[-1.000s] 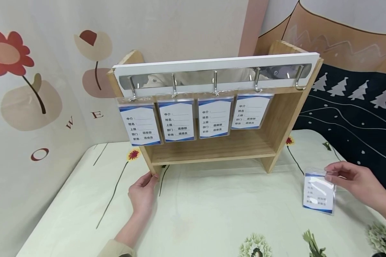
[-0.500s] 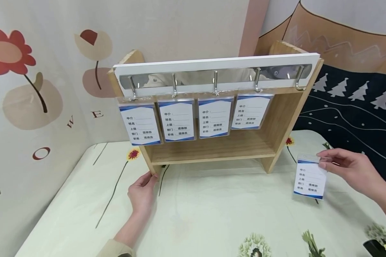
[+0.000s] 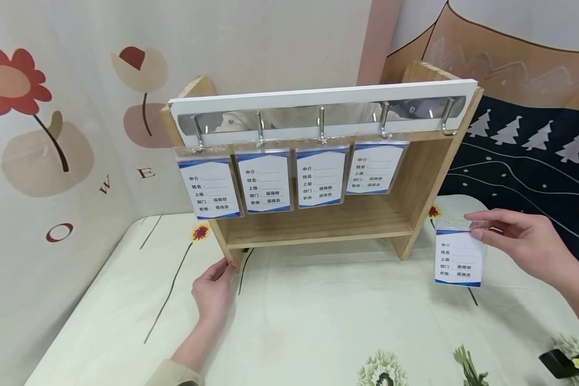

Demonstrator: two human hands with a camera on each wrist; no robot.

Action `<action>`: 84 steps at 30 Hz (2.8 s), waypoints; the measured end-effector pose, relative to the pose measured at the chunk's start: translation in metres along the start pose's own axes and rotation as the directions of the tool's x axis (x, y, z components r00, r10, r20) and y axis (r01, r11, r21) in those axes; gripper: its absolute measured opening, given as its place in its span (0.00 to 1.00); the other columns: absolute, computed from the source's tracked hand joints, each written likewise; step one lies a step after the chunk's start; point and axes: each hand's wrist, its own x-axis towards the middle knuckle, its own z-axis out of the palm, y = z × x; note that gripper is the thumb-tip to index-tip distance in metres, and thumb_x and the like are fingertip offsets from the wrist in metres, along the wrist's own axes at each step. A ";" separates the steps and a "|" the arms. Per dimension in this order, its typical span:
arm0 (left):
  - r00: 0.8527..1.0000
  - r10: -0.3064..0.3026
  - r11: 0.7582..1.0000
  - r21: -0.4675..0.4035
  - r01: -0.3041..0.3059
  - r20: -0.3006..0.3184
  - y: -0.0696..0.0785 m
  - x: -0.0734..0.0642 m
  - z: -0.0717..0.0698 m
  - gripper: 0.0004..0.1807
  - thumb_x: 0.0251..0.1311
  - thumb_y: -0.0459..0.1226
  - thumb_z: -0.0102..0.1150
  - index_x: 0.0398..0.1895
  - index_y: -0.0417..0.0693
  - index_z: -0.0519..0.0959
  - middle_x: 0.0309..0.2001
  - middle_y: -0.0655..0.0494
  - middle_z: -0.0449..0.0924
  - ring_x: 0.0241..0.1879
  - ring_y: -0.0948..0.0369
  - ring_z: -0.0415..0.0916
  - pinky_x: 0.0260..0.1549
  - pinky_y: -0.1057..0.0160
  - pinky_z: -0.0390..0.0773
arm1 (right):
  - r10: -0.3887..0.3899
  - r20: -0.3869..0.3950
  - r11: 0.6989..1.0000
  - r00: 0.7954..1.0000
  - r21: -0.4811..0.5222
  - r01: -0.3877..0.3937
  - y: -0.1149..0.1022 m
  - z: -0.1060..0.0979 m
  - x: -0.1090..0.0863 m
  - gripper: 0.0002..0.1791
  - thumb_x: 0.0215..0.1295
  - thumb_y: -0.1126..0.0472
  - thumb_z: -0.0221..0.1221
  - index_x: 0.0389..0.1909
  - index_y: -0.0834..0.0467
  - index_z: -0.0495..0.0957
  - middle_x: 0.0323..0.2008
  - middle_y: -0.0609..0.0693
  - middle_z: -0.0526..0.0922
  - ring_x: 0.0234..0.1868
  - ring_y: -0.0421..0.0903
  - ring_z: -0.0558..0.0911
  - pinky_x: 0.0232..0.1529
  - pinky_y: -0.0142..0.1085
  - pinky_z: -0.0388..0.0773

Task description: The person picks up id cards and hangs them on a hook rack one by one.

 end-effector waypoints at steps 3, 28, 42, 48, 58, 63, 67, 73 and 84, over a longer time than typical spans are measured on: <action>1.000 -0.003 1.000 0.001 0.003 0.000 0.000 0.000 0.000 0.19 0.68 0.39 0.65 0.57 0.36 0.84 0.52 0.38 0.84 0.36 0.76 0.81 0.36 0.81 0.76 | 0.000 -0.012 1.000 1.000 0.003 0.000 -0.007 -0.002 0.002 0.13 0.68 0.71 0.65 0.52 0.61 0.84 0.42 0.20 0.79 0.35 0.32 0.77 0.35 0.18 0.74; 1.000 0.005 1.000 -0.003 -0.005 -0.008 -0.003 0.001 0.001 0.18 0.68 0.39 0.66 0.56 0.37 0.84 0.51 0.39 0.85 0.36 0.75 0.82 0.36 0.81 0.77 | -0.043 -0.159 0.997 0.986 0.053 0.052 -0.048 -0.010 0.024 0.15 0.70 0.75 0.61 0.55 0.65 0.82 0.45 0.24 0.79 0.39 0.27 0.77 0.43 0.13 0.72; 1.000 0.002 1.000 -0.012 -0.002 -0.002 -0.001 0.001 0.001 0.19 0.68 0.39 0.66 0.56 0.36 0.84 0.52 0.38 0.84 0.36 0.77 0.81 0.36 0.81 0.77 | -0.107 -0.278 0.976 0.955 0.156 0.155 -0.077 -0.015 0.039 0.16 0.69 0.77 0.59 0.54 0.64 0.84 0.47 0.34 0.84 0.44 0.33 0.81 0.48 0.15 0.72; 1.000 -0.004 1.000 -0.018 0.004 0.004 -0.002 0.001 0.001 0.19 0.68 0.39 0.66 0.56 0.35 0.84 0.52 0.37 0.84 0.36 0.76 0.81 0.37 0.81 0.77 | -0.111 -0.318 0.965 0.942 0.193 0.179 -0.084 -0.016 0.042 0.17 0.70 0.76 0.58 0.55 0.61 0.85 0.47 0.39 0.85 0.47 0.35 0.82 0.50 0.17 0.73; 1.000 -0.011 1.000 -0.023 0.012 0.010 -0.003 0.002 0.001 0.19 0.68 0.39 0.66 0.56 0.36 0.84 0.52 0.37 0.84 0.34 0.78 0.80 0.36 0.81 0.77 | -0.126 -0.402 0.952 0.907 0.208 0.224 -0.101 -0.015 0.048 0.17 0.71 0.74 0.58 0.56 0.60 0.85 0.47 0.44 0.86 0.48 0.40 0.81 0.52 0.19 0.74; 1.000 -0.006 1.000 -0.013 0.006 0.006 -0.003 0.002 0.001 0.19 0.67 0.39 0.67 0.56 0.36 0.84 0.52 0.38 0.84 0.34 0.78 0.80 0.36 0.81 0.77 | -0.130 -0.425 0.947 0.896 0.214 0.239 -0.106 -0.014 0.051 0.17 0.72 0.73 0.58 0.56 0.59 0.85 0.48 0.46 0.87 0.50 0.40 0.81 0.54 0.20 0.74; 1.000 -0.001 1.000 -0.011 0.001 0.002 -0.003 0.002 0.001 0.19 0.67 0.39 0.67 0.56 0.36 0.84 0.52 0.38 0.85 0.34 0.79 0.80 0.36 0.81 0.77 | -0.142 -0.428 0.944 0.892 0.212 0.252 -0.108 -0.014 0.052 0.16 0.72 0.73 0.58 0.56 0.62 0.84 0.48 0.45 0.87 0.51 0.41 0.81 0.55 0.21 0.74; 1.000 0.003 1.000 -0.018 -0.003 0.001 -0.003 0.002 0.001 0.19 0.67 0.39 0.67 0.56 0.36 0.84 0.51 0.37 0.84 0.33 0.79 0.80 0.36 0.81 0.77 | -0.148 -0.435 0.939 0.888 0.220 0.265 -0.111 -0.013 0.054 0.15 0.72 0.74 0.57 0.56 0.66 0.83 0.47 0.43 0.87 0.51 0.41 0.82 0.55 0.22 0.74; 1.000 0.006 1.000 -0.013 -0.006 0.005 -0.001 0.001 0.001 0.19 0.68 0.38 0.66 0.56 0.35 0.84 0.52 0.37 0.84 0.35 0.77 0.81 0.36 0.81 0.77 | -0.167 -0.449 0.934 0.878 0.212 0.286 -0.118 -0.010 0.056 0.15 0.72 0.73 0.58 0.56 0.65 0.84 0.49 0.46 0.86 0.50 0.42 0.82 0.54 0.22 0.75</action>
